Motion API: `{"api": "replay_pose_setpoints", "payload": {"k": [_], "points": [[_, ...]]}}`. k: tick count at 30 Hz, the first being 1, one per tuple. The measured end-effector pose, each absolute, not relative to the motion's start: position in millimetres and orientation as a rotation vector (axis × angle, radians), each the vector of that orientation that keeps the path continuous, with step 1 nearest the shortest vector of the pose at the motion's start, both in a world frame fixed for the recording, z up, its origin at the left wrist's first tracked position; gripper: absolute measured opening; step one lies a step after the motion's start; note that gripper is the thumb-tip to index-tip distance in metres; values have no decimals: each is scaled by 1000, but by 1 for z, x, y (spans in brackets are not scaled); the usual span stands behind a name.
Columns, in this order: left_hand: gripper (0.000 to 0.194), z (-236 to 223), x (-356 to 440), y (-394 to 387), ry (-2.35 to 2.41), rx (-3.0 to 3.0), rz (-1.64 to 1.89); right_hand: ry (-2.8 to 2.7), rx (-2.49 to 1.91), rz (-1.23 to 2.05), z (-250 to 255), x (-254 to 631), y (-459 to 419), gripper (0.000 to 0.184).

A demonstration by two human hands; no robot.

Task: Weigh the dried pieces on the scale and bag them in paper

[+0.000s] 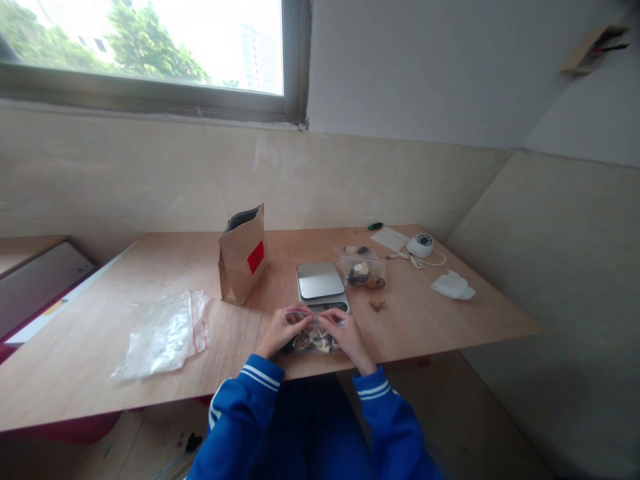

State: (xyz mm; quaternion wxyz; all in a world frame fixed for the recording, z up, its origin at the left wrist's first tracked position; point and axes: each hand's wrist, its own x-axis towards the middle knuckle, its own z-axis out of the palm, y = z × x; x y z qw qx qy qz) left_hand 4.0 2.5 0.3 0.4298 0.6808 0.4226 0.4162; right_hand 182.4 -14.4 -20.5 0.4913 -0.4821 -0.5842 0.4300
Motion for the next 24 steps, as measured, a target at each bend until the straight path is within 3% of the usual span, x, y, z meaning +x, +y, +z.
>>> {"api": "replay_pose_setpoints", "payload": {"k": [17, 24], "points": [[34, 0, 4, 2, 1056, 1675, 1021, -1442, -1212, 975, -20, 183, -15, 25], [46, -1, 4, 3, 1131, 1578, 1070, -1396, -1183, 1041, -20, 184, -16, 32]]}}
